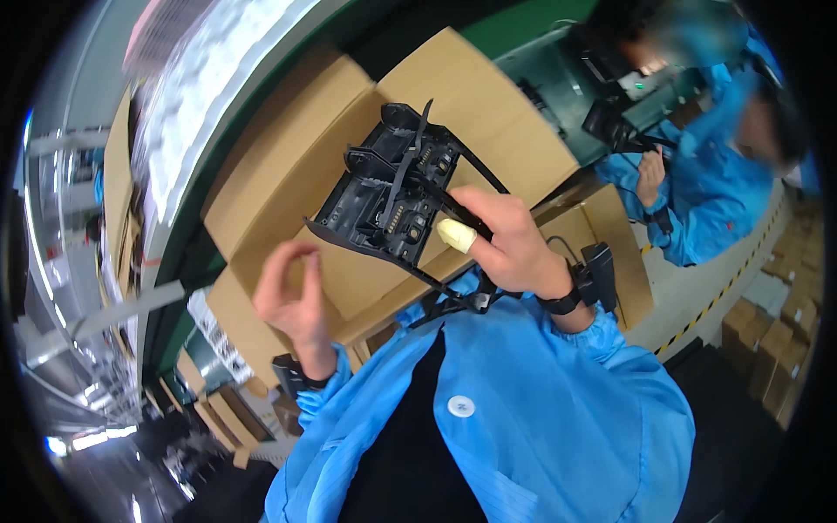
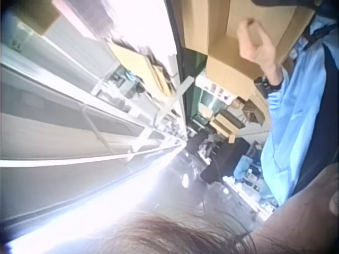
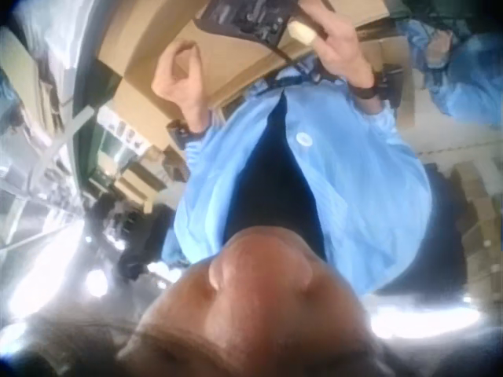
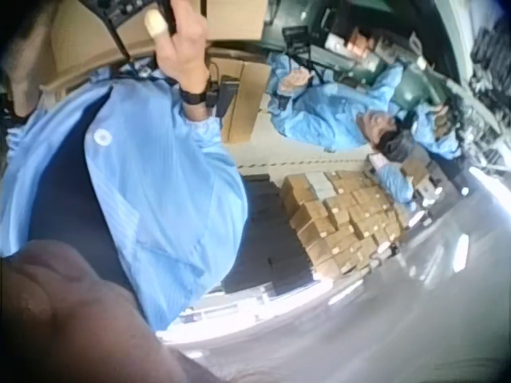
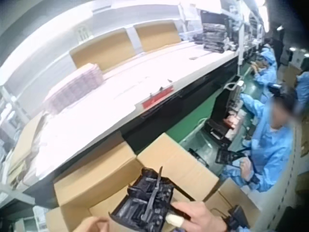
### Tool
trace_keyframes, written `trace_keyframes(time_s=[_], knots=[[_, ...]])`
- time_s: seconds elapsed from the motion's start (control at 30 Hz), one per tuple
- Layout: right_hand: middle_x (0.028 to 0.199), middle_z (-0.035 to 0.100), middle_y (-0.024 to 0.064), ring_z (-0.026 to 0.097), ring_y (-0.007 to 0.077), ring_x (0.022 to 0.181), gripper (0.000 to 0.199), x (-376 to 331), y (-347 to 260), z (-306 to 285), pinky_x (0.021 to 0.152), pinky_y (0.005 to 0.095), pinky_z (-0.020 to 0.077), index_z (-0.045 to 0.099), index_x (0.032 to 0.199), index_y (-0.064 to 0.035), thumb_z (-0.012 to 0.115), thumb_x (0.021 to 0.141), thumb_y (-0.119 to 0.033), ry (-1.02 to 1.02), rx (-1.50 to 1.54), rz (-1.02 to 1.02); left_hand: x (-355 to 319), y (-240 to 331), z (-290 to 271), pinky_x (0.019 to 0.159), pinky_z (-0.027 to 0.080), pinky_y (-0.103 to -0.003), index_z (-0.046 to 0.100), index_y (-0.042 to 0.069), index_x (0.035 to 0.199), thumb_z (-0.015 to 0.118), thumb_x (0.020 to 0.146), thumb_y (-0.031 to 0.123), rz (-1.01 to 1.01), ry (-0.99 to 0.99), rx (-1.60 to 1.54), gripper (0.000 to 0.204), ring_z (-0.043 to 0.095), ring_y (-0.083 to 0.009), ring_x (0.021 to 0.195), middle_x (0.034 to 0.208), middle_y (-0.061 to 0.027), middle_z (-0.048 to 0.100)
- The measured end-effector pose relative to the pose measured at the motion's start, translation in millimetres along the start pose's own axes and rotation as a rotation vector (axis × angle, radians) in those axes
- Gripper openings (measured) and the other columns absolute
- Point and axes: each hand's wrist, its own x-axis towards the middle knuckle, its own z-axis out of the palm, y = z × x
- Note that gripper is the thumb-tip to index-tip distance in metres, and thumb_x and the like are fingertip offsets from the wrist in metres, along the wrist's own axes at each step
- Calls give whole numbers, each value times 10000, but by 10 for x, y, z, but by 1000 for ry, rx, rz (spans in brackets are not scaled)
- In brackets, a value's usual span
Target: Packing black plastic electronic housing components into a cardboard box on an assembly line.
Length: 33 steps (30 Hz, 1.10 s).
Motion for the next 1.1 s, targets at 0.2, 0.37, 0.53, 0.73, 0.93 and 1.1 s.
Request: trace_keyframes(time_s=[0.2, 0.37, 0.53, 0.73, 0.93, 1.1], knots=[[826, 621, 221, 603, 419, 723, 267, 380, -75, 566, 636, 431, 472, 611, 1076, 53, 644, 888, -134, -344, 116, -71, 364, 55, -877, 1093, 427, -513, 714, 1, 1165, 721, 600, -85, 227, -402, 94, 572, 490, -468, 1357, 1339, -222, 631], [814, 622, 209, 610, 413, 725, 280, 593, -128, 866, 638, 436, 477, 633, 1035, 55, 676, 867, -165, -572, 154, -176, 416, -83, -1126, 1108, 398, -557, 737, 49, 1150, 670, 538, -59, 406, -667, 65, 625, 429, -475, 1408, 1380, -145, 628], [782, 593, 227, 587, 435, 724, 302, 617, -205, 1060, 644, 460, 468, 627, 1023, 54, 671, 863, -198, -603, 180, -147, 344, -198, -1243, 1097, 368, -619, 733, 38, 1139, 650, 500, -26, 419, -726, 6, 648, 412, -483, 1414, 1385, -134, 627], [808, 647, 182, 642, 365, 711, 302, 631, -213, 1172, 621, 399, 484, 663, 1019, 54, 697, 867, -206, -577, 147, -193, 260, -378, -1270, 1077, 382, -608, 731, 24, 1135, 641, 522, 22, 461, -671, -77, 619, 412, -494, 1410, 1376, -148, 629], [828, 662, 181, 654, 366, 718, 298, 661, -292, 1247, 627, 400, 492, 665, 1019, 58, 696, 871, -199, -598, 119, -178, 225, -468, -1328, 1054, 410, -601, 729, -14, 1089, 633, 595, 97, 516, -607, -63, 515, 473, -507, 1359, 1323, -185, 651], [839, 667, 187, 661, 370, 727, 299, 654, -307, 1367, 634, 400, 499, 665, 1028, 59, 695, 867, -191, -570, 128, -189, 210, -522, -1392, 1013, 444, -604, 716, -75, 972, 615, 664, 155, 515, -486, -78, 397, 542, -522, 1285, 1185, -241, 693]])
